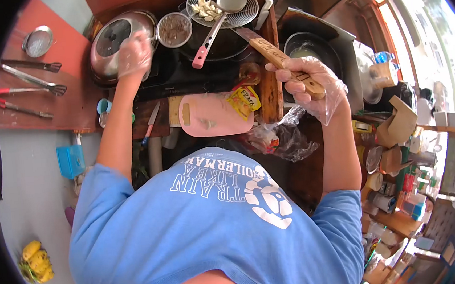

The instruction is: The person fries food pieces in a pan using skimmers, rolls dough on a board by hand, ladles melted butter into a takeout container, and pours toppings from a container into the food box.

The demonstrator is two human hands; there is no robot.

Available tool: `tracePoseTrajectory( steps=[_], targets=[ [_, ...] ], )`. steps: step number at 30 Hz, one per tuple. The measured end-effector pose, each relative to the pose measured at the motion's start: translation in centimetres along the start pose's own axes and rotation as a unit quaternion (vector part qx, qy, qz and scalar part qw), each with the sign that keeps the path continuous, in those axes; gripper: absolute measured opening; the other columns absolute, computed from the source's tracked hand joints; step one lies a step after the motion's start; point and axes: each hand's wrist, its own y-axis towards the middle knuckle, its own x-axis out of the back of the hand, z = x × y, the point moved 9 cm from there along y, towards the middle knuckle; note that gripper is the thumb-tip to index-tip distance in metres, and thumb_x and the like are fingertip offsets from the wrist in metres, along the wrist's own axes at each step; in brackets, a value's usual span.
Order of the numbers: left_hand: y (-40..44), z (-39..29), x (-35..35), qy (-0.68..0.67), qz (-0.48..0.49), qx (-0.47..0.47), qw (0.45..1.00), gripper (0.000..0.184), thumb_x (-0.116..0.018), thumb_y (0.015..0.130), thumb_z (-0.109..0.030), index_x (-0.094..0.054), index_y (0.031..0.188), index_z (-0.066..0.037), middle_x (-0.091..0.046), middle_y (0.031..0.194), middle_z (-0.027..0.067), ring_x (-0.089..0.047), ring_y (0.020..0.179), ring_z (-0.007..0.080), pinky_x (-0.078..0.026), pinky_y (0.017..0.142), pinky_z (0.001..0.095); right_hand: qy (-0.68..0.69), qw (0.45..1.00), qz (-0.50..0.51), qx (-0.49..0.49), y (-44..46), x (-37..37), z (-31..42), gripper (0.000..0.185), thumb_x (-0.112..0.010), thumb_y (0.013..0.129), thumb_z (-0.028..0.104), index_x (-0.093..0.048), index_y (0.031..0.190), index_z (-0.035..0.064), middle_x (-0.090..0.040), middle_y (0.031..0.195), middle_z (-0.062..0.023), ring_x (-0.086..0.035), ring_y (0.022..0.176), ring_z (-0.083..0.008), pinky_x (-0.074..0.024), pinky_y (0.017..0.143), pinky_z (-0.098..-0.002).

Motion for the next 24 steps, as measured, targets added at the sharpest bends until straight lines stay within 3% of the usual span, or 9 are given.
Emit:
tracePoseTrajectory(
  steps=[1,3,5,10,14,17,19,22,24],
  targets=[
    [0.7,-1.3,-2.3,0.049,-0.045,-0.097,0.993,0.014,-0.056,0.092,-0.015,-0.061,0.091,-0.002,-0.063,0.076,0.0202,-0.067,0.073,0.038,-0.054,0.066,0.0489,0.004,1.0,-0.006,0.006,-0.1,-0.2,0.1,0.038,-0.05,0.097,0.01,-0.048,0.125,-0.0163,-0.057,0.08,-0.0072,-0.051,0.049,-0.0055,-0.0431,0.033,-0.0163],
    [3.2,-0.2,-8.8,-0.107,0.054,0.0,0.993,0.015,-0.054,0.093,-0.015,-0.062,0.093,-0.002,-0.067,0.088,0.0199,-0.069,0.085,0.0355,-0.055,0.075,0.0488,0.009,1.0,-0.005,0.015,-0.2,-0.7,0.3,0.038,-0.05,0.098,0.011,-0.048,0.125,-0.0162,-0.057,0.08,-0.0074,-0.051,0.049,-0.0055,-0.044,0.032,-0.0167],
    [3.9,-0.6,-14.8,-0.102,0.096,0.004,0.99,0.018,-0.052,0.094,-0.015,-0.063,0.097,-0.001,-0.068,0.089,0.0191,-0.07,0.089,0.0346,-0.056,0.076,0.0478,0.014,1.0,-0.015,0.018,-0.3,-1.1,0.4,0.038,-0.05,0.098,0.011,-0.048,0.124,-0.0163,-0.057,0.081,-0.0077,-0.052,0.049,-0.0058,-0.044,0.032,-0.0173],
    [4.9,-4.1,-21.0,-0.085,0.125,-0.107,0.983,0.022,-0.049,0.093,-0.016,-0.062,0.104,-0.002,-0.069,0.09,0.0205,-0.069,0.083,0.0418,-0.057,0.075,0.0514,0.048,0.998,-0.041,0.025,-0.1,-1.5,-0.1,0.037,-0.051,0.098,0.011,-0.047,0.123,-0.0156,-0.057,0.08,-0.0085,-0.052,0.046,-0.0076,-0.0434,0.032,-0.0199],
    [4.5,-5.4,-22.6,-0.157,0.272,-0.016,0.949,0.028,-0.049,0.094,-0.02,-0.067,0.107,-0.005,-0.069,0.11,0.0226,-0.066,0.103,0.0437,-0.053,0.091,0.0527,0.041,0.996,-0.067,0.031,0.0,-1.9,-0.1,0.037,-0.054,0.097,0.011,-0.05,0.122,-0.015,-0.059,0.078,-0.0077,-0.051,0.046,-0.0073,-0.0423,0.033,-0.0199],
    [3.9,-6.4,-22.7,-0.193,0.35,0.031,0.916,0.03,-0.049,0.094,-0.023,-0.067,0.109,-0.005,-0.068,0.112,0.0228,-0.064,0.109,0.0432,-0.051,0.093,0.052,0.019,0.995,-0.088,0.04,0.2,-1.4,-0.1,0.036,-0.057,0.095,0.013,-0.054,0.118,-0.0142,-0.06,0.077,-0.0063,-0.052,0.047,-0.0069,-0.042,0.034,-0.0192],
    [3.3,-6.9,-23.2,-0.23,0.36,0.067,0.902,0.029,-0.054,0.093,-0.026,-0.068,0.105,-0.004,-0.068,0.113,0.0209,-0.063,0.112,0.0416,-0.052,0.093,0.0511,0.074,0.996,-0.054,0.019,0.5,-1.5,-0.7,0.041,-0.045,0.101,0.011,-0.041,0.129,-0.0186,-0.057,0.085,-0.0122,-0.057,0.049,-0.0132,-0.0529,0.036,-0.0244],
    [3.5,-8.1,-22.1,-0.197,0.296,-0.026,0.934,0.012,-0.062,0.087,-0.012,-0.066,0.095,-0.004,-0.07,0.097,0.0203,-0.068,0.092,0.0388,-0.055,0.078,0.0454,0.076,0.995,-0.053,0.029,0.6,-1.6,-0.9,0.041,-0.045,0.101,0.012,-0.042,0.128,-0.0184,-0.058,0.086,-0.0138,-0.056,0.05,-0.0132,-0.0514,0.036,-0.0236],
    [3.6,-7.6,-22.1,-0.243,0.304,0.003,0.921,0.033,-0.054,0.094,-0.03,-0.068,0.1,0.0,-0.07,0.103,0.0229,-0.067,0.102,0.0411,-0.053,0.089,0.0515,0.076,0.996,-0.042,0.015,0.7,-1.4,-1.0,0.043,-0.045,0.101,0.013,-0.04,0.131,-0.0176,-0.058,0.087,-0.0148,-0.055,0.053,-0.0134,-0.0501,0.035,-0.0237]
  ],
)
